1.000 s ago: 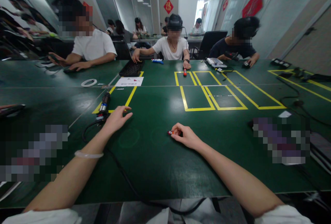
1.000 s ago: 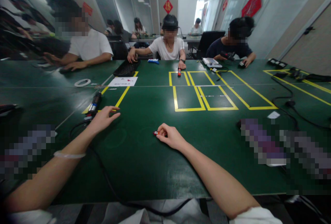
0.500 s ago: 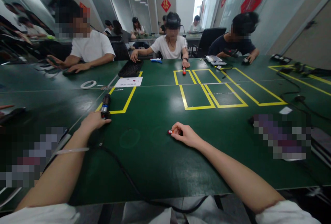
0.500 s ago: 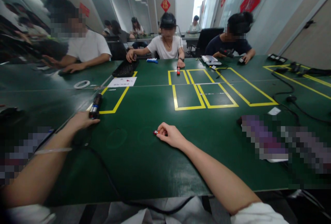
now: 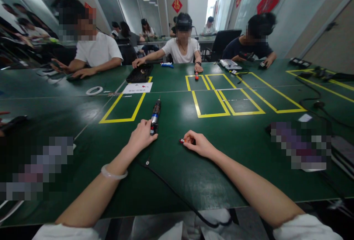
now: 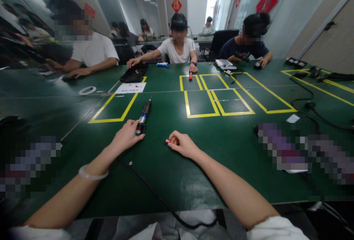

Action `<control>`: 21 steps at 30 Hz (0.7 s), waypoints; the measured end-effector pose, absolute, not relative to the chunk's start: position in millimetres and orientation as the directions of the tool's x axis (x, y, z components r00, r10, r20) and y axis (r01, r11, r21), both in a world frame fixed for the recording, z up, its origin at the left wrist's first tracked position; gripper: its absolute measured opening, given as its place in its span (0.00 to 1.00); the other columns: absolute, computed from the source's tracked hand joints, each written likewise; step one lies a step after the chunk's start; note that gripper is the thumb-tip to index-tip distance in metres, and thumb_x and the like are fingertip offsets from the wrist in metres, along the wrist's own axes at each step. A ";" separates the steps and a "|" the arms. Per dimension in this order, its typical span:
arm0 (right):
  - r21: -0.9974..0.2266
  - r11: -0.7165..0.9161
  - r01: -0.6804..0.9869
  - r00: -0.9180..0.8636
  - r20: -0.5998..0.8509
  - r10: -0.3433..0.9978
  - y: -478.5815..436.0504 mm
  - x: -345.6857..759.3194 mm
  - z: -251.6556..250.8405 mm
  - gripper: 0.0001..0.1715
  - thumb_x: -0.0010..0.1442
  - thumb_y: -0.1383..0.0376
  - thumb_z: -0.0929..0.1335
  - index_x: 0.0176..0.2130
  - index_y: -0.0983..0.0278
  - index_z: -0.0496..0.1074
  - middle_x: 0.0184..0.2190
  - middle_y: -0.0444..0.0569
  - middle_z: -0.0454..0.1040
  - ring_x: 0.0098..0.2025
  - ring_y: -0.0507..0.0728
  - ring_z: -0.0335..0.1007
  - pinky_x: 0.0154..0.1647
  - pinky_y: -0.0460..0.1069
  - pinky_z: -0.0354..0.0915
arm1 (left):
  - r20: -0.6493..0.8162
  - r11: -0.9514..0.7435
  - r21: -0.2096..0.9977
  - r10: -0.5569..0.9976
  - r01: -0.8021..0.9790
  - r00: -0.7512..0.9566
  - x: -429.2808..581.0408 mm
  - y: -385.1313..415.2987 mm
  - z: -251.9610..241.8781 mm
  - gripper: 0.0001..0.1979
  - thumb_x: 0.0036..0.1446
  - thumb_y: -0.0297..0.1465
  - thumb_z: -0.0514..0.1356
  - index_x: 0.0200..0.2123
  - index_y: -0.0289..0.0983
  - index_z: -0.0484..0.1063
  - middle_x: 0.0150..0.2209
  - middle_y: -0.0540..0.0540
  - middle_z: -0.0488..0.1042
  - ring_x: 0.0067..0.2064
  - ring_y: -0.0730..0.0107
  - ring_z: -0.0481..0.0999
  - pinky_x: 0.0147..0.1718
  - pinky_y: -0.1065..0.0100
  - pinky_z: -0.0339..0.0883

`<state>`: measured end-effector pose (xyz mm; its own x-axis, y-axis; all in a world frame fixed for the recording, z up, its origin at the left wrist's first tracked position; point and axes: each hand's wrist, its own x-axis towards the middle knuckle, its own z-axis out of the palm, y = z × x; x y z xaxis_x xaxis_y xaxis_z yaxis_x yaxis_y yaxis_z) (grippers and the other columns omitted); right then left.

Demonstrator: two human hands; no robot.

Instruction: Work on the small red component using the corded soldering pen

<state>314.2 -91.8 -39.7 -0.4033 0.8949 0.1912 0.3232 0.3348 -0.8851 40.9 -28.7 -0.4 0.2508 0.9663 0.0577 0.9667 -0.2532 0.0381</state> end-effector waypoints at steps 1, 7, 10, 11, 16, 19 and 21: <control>-0.881 0.339 0.329 -0.398 0.196 0.896 -91.3 314.2 -40.4 0.07 0.60 0.63 0.67 0.39 0.63 0.66 0.27 0.42 0.71 0.28 0.50 0.66 0.32 0.45 0.63 | 0.060 -0.294 0.057 0.955 0.954 0.291 52.3 -34.1 -0.9 0.31 0.53 0.43 0.57 0.57 0.36 0.60 0.52 0.36 0.63 0.48 0.51 0.70 0.40 0.59 0.69; -0.841 0.366 0.400 -0.365 0.220 0.905 -89.3 316.5 -41.7 0.06 0.59 0.65 0.68 0.37 0.63 0.65 0.26 0.41 0.69 0.26 0.50 0.64 0.29 0.44 0.61 | 0.089 -0.508 0.191 0.861 0.840 0.500 100.7 -61.3 -5.7 0.31 0.53 0.39 0.59 0.60 0.41 0.56 0.54 0.39 0.63 0.52 0.54 0.68 0.43 0.60 0.69; -0.820 0.369 0.438 -0.366 0.212 0.906 -89.6 316.2 -42.0 0.06 0.58 0.66 0.68 0.36 0.63 0.65 0.25 0.40 0.69 0.25 0.50 0.64 0.28 0.44 0.60 | 0.093 -0.562 0.235 0.825 0.793 0.557 110.3 -70.0 -8.0 0.33 0.54 0.37 0.58 0.62 0.42 0.54 0.54 0.40 0.62 0.53 0.55 0.67 0.44 0.60 0.69; -0.811 0.371 0.452 -0.367 0.210 0.906 -89.4 315.4 -42.4 0.06 0.58 0.66 0.68 0.36 0.63 0.65 0.24 0.40 0.69 0.25 0.50 0.64 0.28 0.44 0.60 | 0.095 -0.574 0.246 0.816 0.781 0.570 111.6 -71.9 -8.6 0.33 0.54 0.37 0.58 0.62 0.42 0.53 0.55 0.39 0.62 0.53 0.55 0.67 0.45 0.60 0.69; -0.739 0.390 0.550 -0.366 0.206 0.907 -85.5 309.4 -45.4 0.08 0.55 0.68 0.70 0.34 0.63 0.65 0.24 0.40 0.70 0.25 0.51 0.64 0.29 0.44 0.57 | 0.091 -0.593 0.271 0.800 0.758 0.593 112.1 -75.4 -9.5 0.34 0.54 0.38 0.58 0.63 0.43 0.52 0.55 0.39 0.61 0.54 0.54 0.67 0.46 0.59 0.69; -0.695 0.413 0.588 -0.373 0.220 0.901 -83.2 308.3 -45.9 0.10 0.54 0.66 0.72 0.32 0.62 0.65 0.24 0.41 0.70 0.27 0.52 0.65 0.30 0.45 0.57 | 0.079 -0.586 0.271 0.804 0.764 0.589 112.7 -75.8 -8.6 0.34 0.54 0.38 0.58 0.63 0.42 0.52 0.56 0.39 0.62 0.54 0.54 0.67 0.46 0.58 0.70; -0.701 0.412 0.582 -0.372 0.221 0.902 -83.2 308.8 -45.6 0.10 0.55 0.66 0.72 0.35 0.62 0.65 0.25 0.40 0.71 0.27 0.52 0.65 0.30 0.45 0.57 | 0.077 -0.585 0.272 0.805 0.764 0.588 113.2 -76.2 -8.5 0.34 0.55 0.38 0.58 0.63 0.42 0.52 0.56 0.38 0.62 0.54 0.54 0.67 0.45 0.58 0.70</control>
<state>308.8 -83.2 -45.6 -0.3715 0.9016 0.2215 0.5822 0.4121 -0.7009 113.2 -76.2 -8.5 0.5884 0.8049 0.0770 0.7644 -0.5848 0.2716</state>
